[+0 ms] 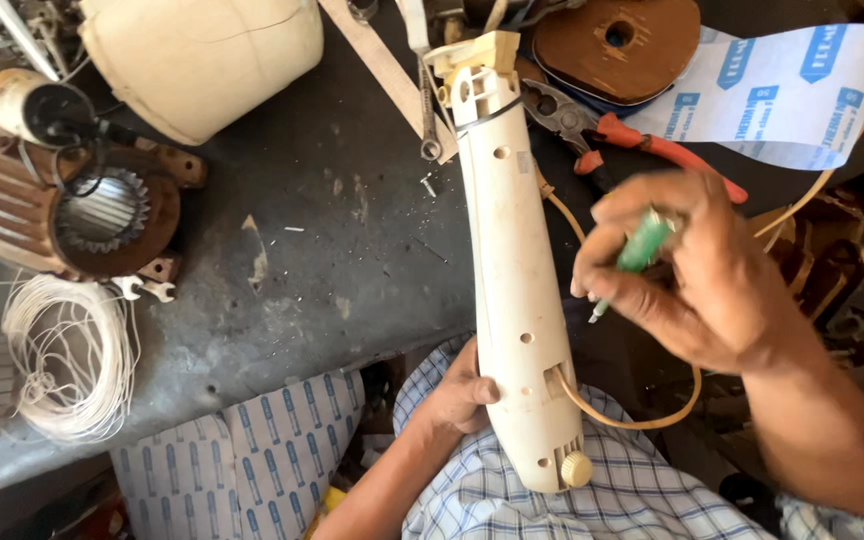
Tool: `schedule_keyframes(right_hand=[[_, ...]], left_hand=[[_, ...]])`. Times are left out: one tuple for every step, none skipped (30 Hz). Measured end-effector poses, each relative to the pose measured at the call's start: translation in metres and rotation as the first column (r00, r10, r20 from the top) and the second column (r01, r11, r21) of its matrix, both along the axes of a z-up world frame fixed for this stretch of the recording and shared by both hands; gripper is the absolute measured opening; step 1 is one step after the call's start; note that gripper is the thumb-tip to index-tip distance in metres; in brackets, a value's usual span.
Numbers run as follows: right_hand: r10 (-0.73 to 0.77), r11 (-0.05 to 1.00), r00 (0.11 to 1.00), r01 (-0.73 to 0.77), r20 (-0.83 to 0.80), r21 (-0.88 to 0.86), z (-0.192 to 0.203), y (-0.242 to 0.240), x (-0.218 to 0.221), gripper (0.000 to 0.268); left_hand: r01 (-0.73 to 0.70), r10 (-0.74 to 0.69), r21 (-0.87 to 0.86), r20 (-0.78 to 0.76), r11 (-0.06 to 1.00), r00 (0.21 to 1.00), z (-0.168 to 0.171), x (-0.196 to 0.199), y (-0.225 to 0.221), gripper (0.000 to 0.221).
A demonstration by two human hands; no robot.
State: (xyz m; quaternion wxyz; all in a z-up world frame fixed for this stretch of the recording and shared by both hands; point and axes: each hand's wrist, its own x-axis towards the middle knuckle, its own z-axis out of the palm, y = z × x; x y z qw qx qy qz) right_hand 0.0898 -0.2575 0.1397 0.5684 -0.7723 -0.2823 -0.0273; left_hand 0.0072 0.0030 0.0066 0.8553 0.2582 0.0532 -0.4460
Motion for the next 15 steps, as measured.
schedule_keyframes(right_hand=[[-0.029, 0.999, 0.999, 0.029, 0.025, 0.017, -0.001, 0.003, -0.006, 0.047], [-0.059, 0.998, 0.997, 0.057, 0.049, 0.034, -0.002, 0.005, -0.011, 0.049], [-0.104, 0.993, 0.994, 0.102, 0.027, 0.065, -0.002, 0.005, -0.017, 0.049], [-0.149, 0.985, 0.989, 0.148, 0.004, 0.094, -0.002, 0.004, -0.024, 0.048], [-0.195, 0.973, 0.981, 0.196, -0.021, 0.123, -0.002, 0.003, -0.03, 0.047], [-0.241, 0.962, 0.97, 0.241, -0.013, 0.126, -0.005, 0.002, -0.034, 0.048], [-0.288, 0.949, 0.957, 0.287, -0.007, 0.13, -0.008, 0.001, -0.038, 0.049], [-0.335, 0.934, 0.942, 0.332, -0.001, 0.134, -0.012, -0.001, -0.041, 0.05], [-0.329, 0.919, 0.943, 0.33, -0.044, 0.216, -0.016, -0.002, -0.041, 0.052], [-0.319, 0.896, 0.944, 0.329, -0.086, 0.296, -0.02, -0.003, -0.041, 0.053], [-0.304, 0.866, 0.944, 0.329, -0.126, 0.377, -0.024, -0.003, -0.041, 0.055], [-0.282, 0.846, 0.951, 0.307, -0.123, 0.436, -0.028, 0.001, -0.043, 0.051], [-0.259, 0.823, 0.959, 0.282, -0.116, 0.493, -0.031, 0.007, -0.044, 0.047], [-0.236, 0.797, 0.966, 0.255, -0.107, 0.548, -0.034, 0.015, -0.048, 0.043], [-0.21, 0.766, 0.973, 0.225, -0.097, 0.602, -0.037, 0.024, -0.052, 0.039]], left_hand=[[0.004, -0.004, -0.002, 0.007, 1.0, 1.0, 0.002, 0.002, 0.0, 0.108], [0.009, -0.009, -0.016, 0.013, 1.0, 1.0, 0.004, 0.004, -0.001, 0.108], [0.014, -0.014, -0.027, 0.016, 1.0, 1.0, 0.006, 0.006, -0.001, 0.107], [0.019, -0.018, -0.038, 0.019, 0.999, 1.0, 0.007, 0.007, -0.001, 0.107], [0.023, -0.023, -0.028, 0.02, 0.999, 1.0, 0.009, 0.008, -0.001, 0.107], [0.028, -0.027, -0.019, 0.02, 0.999, 0.999, 0.01, 0.008, 0.0, 0.107], [0.034, -0.034, -0.008, 0.02, 0.999, 0.999, 0.011, 0.009, 0.0, 0.108], [0.037, -0.037, -0.009, 0.017, 0.999, 0.999, 0.01, 0.009, 0.0, 0.108], [0.04, -0.04, -0.009, 0.018, 0.999, 0.999, 0.01, 0.01, -0.001, 0.108], [0.042, -0.042, -0.009, 0.019, 0.999, 0.999, 0.009, 0.011, -0.001, 0.108], [0.045, -0.045, -0.006, 0.02, 0.999, 0.999, 0.009, 0.01, -0.001, 0.108], [0.048, -0.047, -0.004, 0.02, 0.999, 0.999, 0.009, 0.009, 0.0, 0.107], [0.047, -0.047, -0.002, 0.023, 0.999, 0.999, 0.008, 0.009, 0.0, 0.107], [0.042, -0.042, -0.007, 0.025, 0.999, 0.999, 0.007, 0.008, 0.0, 0.106], [0.034, -0.034, -0.009, 0.026, 0.999, 0.999, 0.005, 0.007, 0.0, 0.105]])
